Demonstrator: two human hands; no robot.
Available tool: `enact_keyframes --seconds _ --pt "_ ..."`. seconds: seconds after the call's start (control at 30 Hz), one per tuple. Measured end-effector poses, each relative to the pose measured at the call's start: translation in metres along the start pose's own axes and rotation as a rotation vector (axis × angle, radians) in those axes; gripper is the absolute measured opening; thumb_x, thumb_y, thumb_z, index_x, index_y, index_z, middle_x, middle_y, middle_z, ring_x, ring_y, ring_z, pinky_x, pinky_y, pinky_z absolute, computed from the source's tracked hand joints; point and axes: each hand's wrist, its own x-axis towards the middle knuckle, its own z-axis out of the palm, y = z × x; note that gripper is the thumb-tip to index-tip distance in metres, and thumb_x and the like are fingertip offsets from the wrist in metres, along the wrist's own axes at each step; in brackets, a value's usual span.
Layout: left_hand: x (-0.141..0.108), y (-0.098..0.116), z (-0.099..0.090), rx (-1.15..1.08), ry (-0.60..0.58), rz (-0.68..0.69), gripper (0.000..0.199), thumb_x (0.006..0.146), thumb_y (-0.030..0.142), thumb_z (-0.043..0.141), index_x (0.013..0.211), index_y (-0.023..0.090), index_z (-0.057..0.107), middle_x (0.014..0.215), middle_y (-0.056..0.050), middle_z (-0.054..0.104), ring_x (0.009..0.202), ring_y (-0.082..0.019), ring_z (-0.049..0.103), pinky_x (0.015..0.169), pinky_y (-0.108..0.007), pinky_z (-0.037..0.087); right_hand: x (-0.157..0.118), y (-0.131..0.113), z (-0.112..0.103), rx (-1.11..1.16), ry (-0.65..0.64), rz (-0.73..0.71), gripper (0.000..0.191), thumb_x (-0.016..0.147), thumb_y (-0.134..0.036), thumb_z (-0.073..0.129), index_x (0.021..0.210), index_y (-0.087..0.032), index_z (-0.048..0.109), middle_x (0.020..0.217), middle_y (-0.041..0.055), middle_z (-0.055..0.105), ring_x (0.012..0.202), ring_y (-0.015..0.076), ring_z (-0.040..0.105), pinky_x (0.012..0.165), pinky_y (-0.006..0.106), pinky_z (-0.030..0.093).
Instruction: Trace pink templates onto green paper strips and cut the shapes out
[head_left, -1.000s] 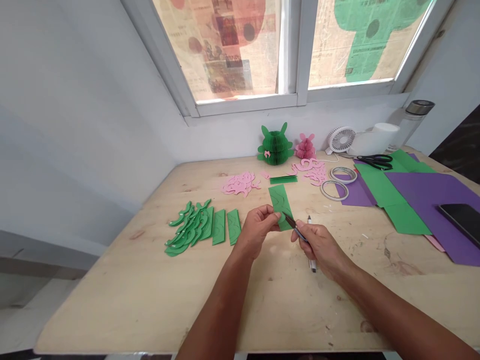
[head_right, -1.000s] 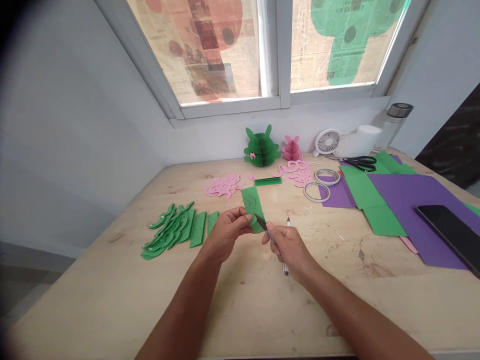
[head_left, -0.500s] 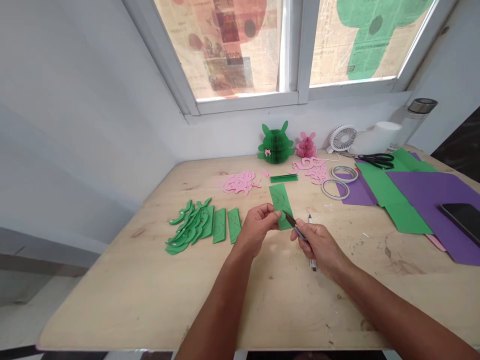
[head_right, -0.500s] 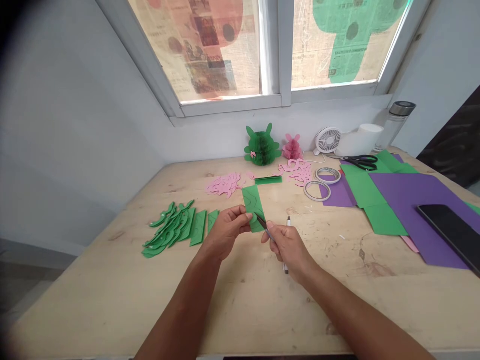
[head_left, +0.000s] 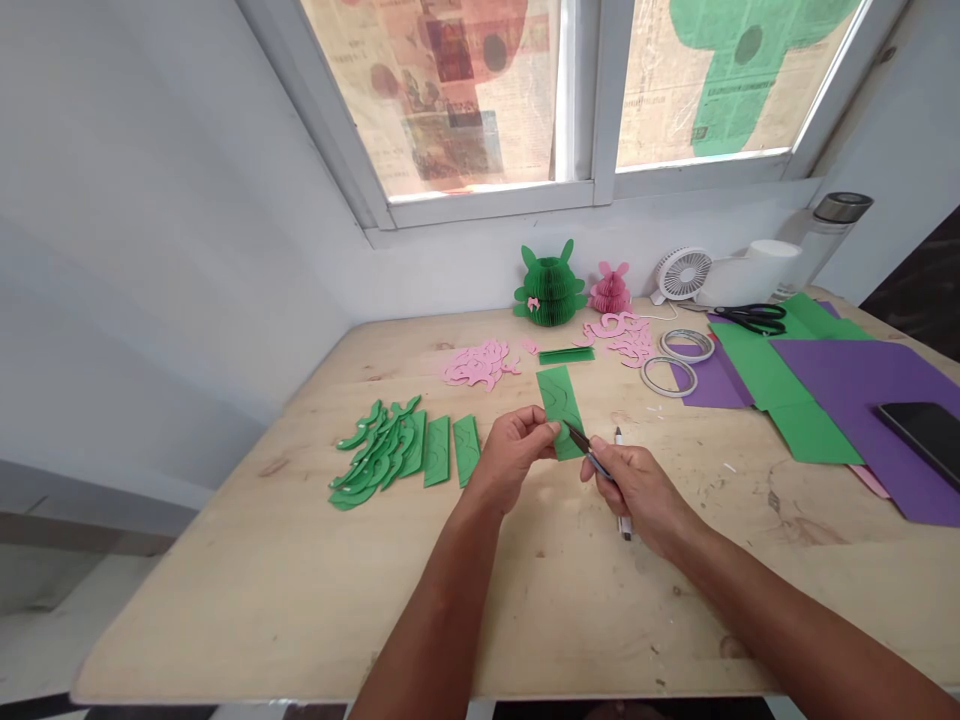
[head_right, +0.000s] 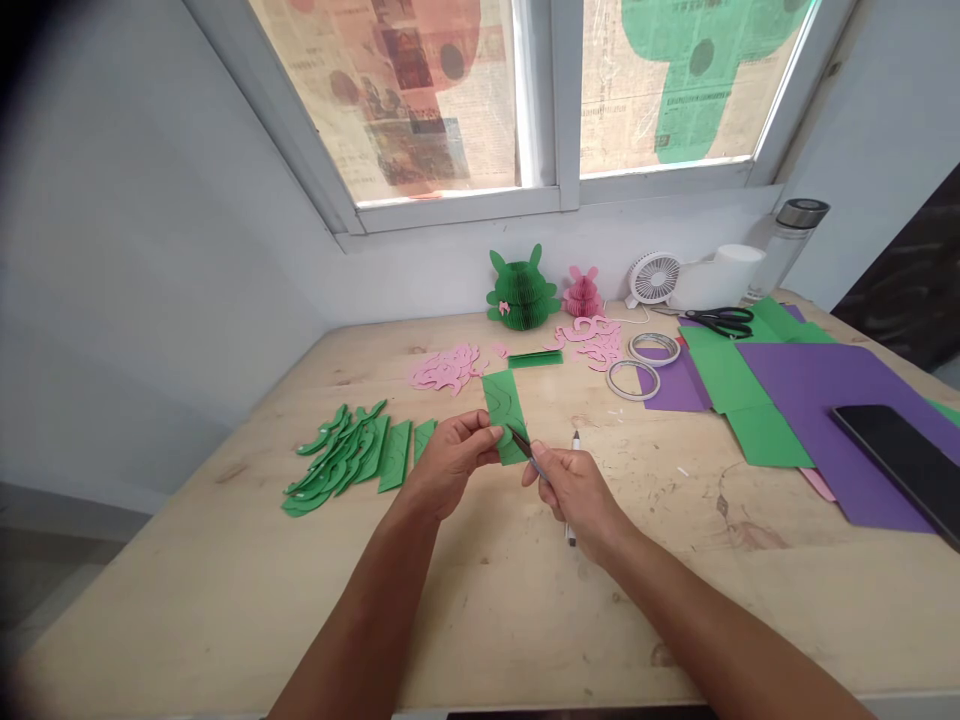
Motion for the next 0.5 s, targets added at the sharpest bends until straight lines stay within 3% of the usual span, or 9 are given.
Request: enact_keyframes --seconds 0.5 --pt "-0.0001 -0.0005 0.0018 -0.029 0.012 -0.029 0.029 0.061 0.032 0.073 0.059 0.017 0.048 0.061 0.002 0.057 0.056 -0.01 0.054 0.061 -0.025 0.047 0.0023 0.0015 -0.0015 -0.029 0.032 -0.019 0.05 0.079 -0.064 0.051 0.065 -0.016 0.057 0.04 -0.0082 0.03 0.037 0.0056 0.017 0.039 0.023 0.011"
